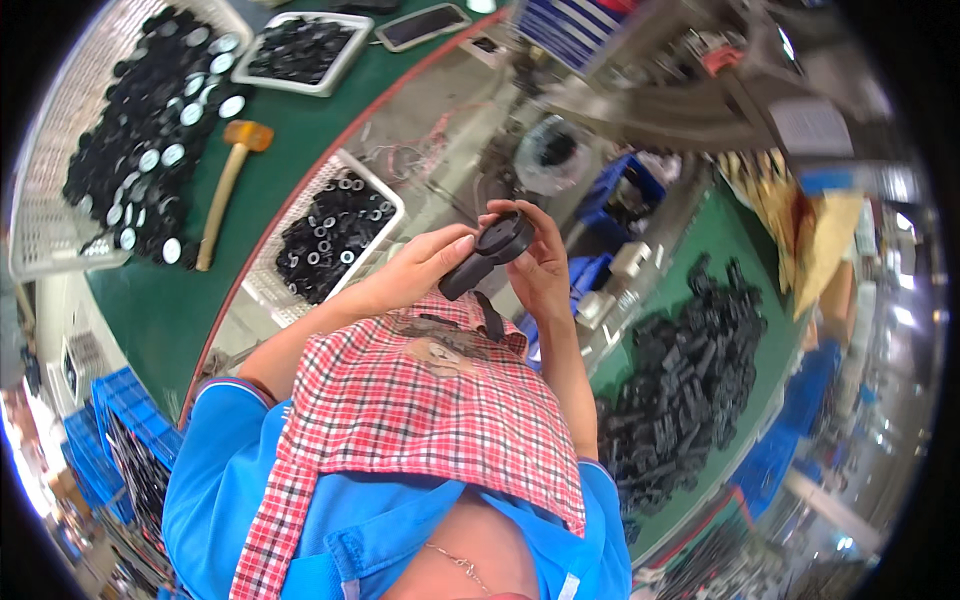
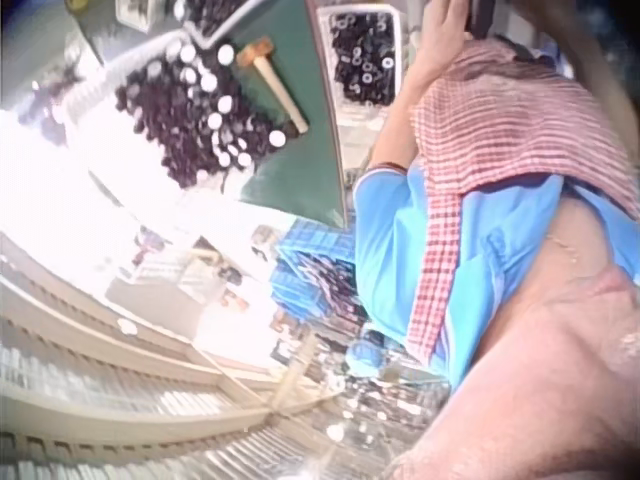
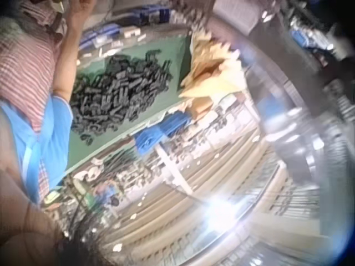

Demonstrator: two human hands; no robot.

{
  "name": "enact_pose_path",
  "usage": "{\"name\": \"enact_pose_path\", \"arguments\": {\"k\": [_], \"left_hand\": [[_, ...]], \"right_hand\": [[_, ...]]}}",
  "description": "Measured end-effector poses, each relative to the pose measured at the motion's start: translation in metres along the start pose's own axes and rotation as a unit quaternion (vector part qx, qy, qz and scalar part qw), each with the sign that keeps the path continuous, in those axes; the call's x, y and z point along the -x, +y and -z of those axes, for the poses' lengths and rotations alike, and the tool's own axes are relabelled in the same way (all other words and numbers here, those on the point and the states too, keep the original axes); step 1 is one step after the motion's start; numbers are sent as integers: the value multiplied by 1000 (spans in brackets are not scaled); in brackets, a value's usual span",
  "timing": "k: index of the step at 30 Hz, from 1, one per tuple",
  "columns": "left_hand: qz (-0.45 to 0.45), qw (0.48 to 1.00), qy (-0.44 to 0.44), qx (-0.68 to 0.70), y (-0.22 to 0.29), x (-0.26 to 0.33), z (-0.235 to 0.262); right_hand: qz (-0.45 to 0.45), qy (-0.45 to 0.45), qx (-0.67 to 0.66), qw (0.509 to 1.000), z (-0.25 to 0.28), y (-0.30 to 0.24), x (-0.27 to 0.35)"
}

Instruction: The person assembles small black shoe components by inserting white circular inserts into them using a press machine and a rubber mallet. The person repeatedly picks up parts, places them in the machine, operates the press, and taps the assembled parts with the mallet before moving them aside.

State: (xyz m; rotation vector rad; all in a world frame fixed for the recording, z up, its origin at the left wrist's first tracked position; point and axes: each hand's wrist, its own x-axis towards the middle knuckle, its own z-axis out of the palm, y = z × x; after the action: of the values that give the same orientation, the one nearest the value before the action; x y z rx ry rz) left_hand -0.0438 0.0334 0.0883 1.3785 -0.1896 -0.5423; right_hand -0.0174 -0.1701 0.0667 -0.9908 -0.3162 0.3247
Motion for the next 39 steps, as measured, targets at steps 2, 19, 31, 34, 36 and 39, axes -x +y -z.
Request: {"name": "enact_pose_path", "arguments": {"k": [2,19,31,34,36,39], "left_hand": [[-16,997,80,13,-2,18,21],[-94,965,229,-87,21,42,32],[-60,955,258,-135,25,57,27],[-113,953,218,-177,24,60,34],[-32,959,130,-248,48,60,56],[-170,878,193,-403,45,39,133]], "right_hand": [[-51,-24,-42,998,-19,23,-18],[-91,-78,-123,985,-49,32,-56],[-91,-70,-92,989,-70,23,-57],[-97,-109,-107,983,-60,26,-53],[-100,-90,-107,985,-62,31,-54],[-123,-80,-153,977,-64,25,-57]]}}
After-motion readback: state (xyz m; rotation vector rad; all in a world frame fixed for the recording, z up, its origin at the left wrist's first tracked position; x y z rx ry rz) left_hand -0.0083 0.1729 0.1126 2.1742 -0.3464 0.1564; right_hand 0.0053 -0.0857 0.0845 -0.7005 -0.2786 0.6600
